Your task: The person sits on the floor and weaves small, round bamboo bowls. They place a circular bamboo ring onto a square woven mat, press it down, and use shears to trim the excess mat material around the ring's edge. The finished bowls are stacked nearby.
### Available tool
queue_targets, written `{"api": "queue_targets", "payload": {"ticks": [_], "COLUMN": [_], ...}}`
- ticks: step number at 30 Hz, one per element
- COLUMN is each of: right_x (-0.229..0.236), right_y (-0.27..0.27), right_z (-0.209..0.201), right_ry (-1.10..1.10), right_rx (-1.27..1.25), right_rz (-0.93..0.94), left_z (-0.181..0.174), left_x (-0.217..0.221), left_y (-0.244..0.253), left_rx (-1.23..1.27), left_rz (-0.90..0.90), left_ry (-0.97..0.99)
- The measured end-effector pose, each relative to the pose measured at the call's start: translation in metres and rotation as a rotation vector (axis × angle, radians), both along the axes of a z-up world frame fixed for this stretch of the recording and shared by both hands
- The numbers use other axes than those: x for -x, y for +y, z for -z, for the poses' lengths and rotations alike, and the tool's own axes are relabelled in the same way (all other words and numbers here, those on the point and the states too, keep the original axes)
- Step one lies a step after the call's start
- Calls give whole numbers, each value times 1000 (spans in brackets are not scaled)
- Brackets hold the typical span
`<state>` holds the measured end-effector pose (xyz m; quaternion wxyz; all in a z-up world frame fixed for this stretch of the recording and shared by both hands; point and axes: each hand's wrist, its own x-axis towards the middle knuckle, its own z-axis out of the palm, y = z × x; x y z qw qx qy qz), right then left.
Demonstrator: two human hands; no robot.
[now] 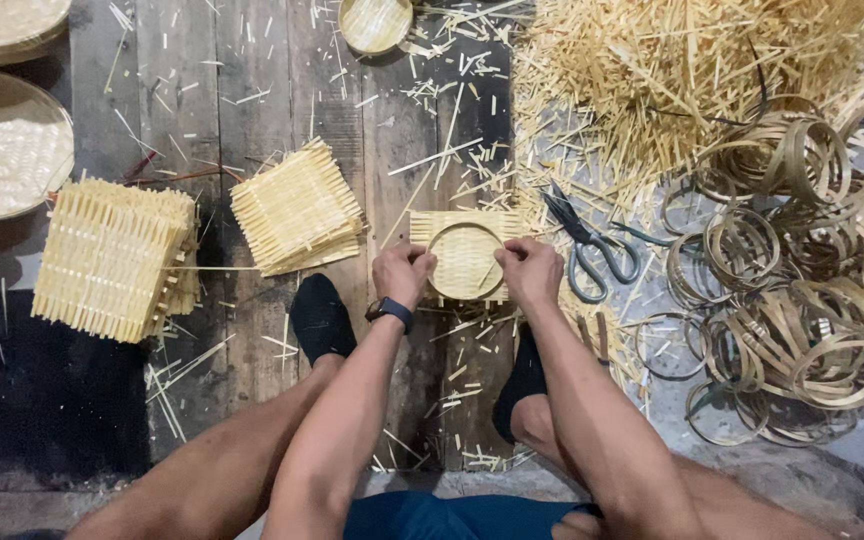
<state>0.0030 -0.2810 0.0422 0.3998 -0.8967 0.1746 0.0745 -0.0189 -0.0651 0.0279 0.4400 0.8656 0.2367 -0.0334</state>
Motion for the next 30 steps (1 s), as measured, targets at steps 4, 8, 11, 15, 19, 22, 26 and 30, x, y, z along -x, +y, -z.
{"api": "queue_targets", "payload": {"ticks": [4,8,11,15,19,22,26,30], "right_x": [1,1,0,-1,-4,-5,-5,-8], "right_y": [-3,-4,-3,-3,1,0,-2,-5], "right_z": [1,2,0,2,-2,-6,-6,6], "right_ry": [16,3,15,42,58,61,90,96], "right_rx": [-12,-17,-21,-16,-31,-32,-49,-54], "right_rz": [14,1,3,20,26,20,18,-5], "left_z": [3,15,23,32,22,14,16,26], "left_x": [1,0,-3,-6,-18,-28,-25,-23], "left_y": [3,5,8,14,17,15,6,13], "left_rx": [-31,35,82,138,101,-7,11,56], "left_rz": [57,15,0,12,39,68,16,72], "left_ry": [-57,25,41,84,198,202,129,109]}}
